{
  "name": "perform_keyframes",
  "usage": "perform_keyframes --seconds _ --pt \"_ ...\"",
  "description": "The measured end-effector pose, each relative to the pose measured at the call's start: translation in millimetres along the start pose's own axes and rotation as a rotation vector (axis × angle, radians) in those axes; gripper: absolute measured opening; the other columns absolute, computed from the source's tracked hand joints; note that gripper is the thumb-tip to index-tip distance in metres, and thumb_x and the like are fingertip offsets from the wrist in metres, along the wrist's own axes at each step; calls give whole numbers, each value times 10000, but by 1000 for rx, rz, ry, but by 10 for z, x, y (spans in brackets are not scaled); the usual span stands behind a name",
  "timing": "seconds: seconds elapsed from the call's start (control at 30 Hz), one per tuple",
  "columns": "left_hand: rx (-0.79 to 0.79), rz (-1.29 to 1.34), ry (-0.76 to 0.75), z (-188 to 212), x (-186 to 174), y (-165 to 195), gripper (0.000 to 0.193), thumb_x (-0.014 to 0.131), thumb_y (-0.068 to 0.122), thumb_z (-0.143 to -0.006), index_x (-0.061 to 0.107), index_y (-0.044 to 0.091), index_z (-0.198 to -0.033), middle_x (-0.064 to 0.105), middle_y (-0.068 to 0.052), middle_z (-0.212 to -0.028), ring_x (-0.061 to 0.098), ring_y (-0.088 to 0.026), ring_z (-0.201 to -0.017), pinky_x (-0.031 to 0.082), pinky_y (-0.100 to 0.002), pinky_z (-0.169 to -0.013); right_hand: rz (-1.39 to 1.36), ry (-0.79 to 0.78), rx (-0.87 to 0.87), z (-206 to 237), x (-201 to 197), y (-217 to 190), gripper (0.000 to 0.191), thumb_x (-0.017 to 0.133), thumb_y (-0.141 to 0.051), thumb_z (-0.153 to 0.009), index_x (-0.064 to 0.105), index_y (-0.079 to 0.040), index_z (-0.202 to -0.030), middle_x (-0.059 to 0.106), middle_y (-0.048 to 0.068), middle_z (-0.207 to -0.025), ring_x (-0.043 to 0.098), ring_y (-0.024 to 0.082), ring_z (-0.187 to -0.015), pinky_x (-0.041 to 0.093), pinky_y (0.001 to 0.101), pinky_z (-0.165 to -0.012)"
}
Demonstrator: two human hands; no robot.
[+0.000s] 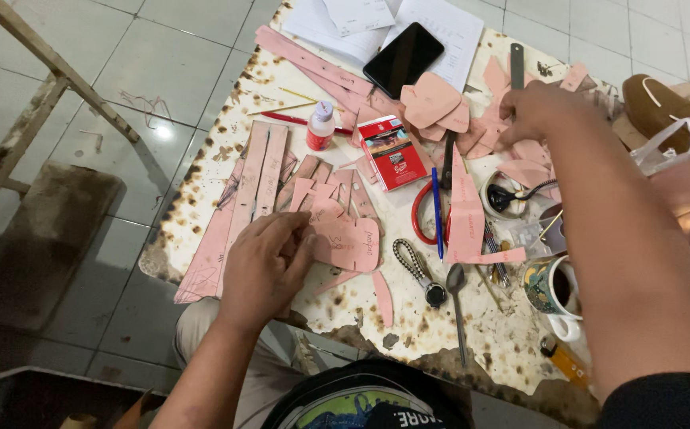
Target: The person sorts pink shoe pattern pieces on a low table, picks up several pieces, and then traces one pattern onto a black sheet using a blue pen. The person handles multiple pattern pieces and a pen during the task.
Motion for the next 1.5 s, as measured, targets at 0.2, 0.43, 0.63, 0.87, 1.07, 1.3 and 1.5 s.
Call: perform_keyframes --seconds 0.2,0.43,0.63,0.87,1.07,1.3,1.5 --pt "21 0 12 12 9 -4 240 735 161 -878 714 36 -1081 714 -106 -932 667 -273 -768 547 -389 -734 56 32 -40 -22 112 90 736 975 -439 -586 727 -150 -1215 709 123 -1227 690 331 -1100 574 499 -889" --pt "6 -2 10 11 2 1 242 737 167 -876 717 38 -1079 712 -107 -913 668 -275 -760 546 -392 -732 205 -163 232 60 59 134 600 836 -450 -695 795 -64 -1152 784 115 -1191 723 334 -1111 574 530 -919" --pt "32 -14 21 5 8 4 248 739 171 -878 718 36 -1085 715 -109 -928 674 -282 -787 546 -397 -746 -22 -1 -38 104 55 -86 1071 1013 -446 -540 504 -204 -1451 427 153 -1515 570 398 -1261 505 534 -999" --pt "16 -13 9 -5 8 11 254 737 171 -875 720 37 -1090 715 -105 -925 678 -279 -787 547 -394 -743 116 7 -17 135 -28 -102 641 949 -393 -678 726 -175 -1238 506 122 -1447 616 363 -1267 527 522 -1004" --pt "10 -10 1 -2 5 11 258 734 177 -877 718 38 -1094 714 -107 -929 670 -278 -781 544 -394 -746 73 181 36 -43 -37 160 487 809 -198 -847 703 -155 -1321 729 139 -1282 678 361 -1181 543 540 -957" --pt "-27 -12 -14 -3 7 -1 262 730 180 -873 719 40 -1094 713 -104 -922 669 -277 -778 545 -393 -745 -16 54 -62 -132 -14 106 498 734 -251 -915 644 -184 -1401 723 107 -1285 700 307 -1119 526 458 -998" --pt "37 -42 30 9 9 45 245 735 163 -889 723 43 -1103 719 -113 -978 669 -293 -838 542 -393 -766 -248 198 -167 414 -221 -260 492 725 -310 -909 663 -137 -1365 718 103 -1286 694 301 -1108 537 429 -959"
Point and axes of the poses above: each hand's wrist, its own z-axis away from the middle knuckle, its own x-axis out of the palm, y = z × x, the point moved 1 cm from there along -z, towards the middle knuckle
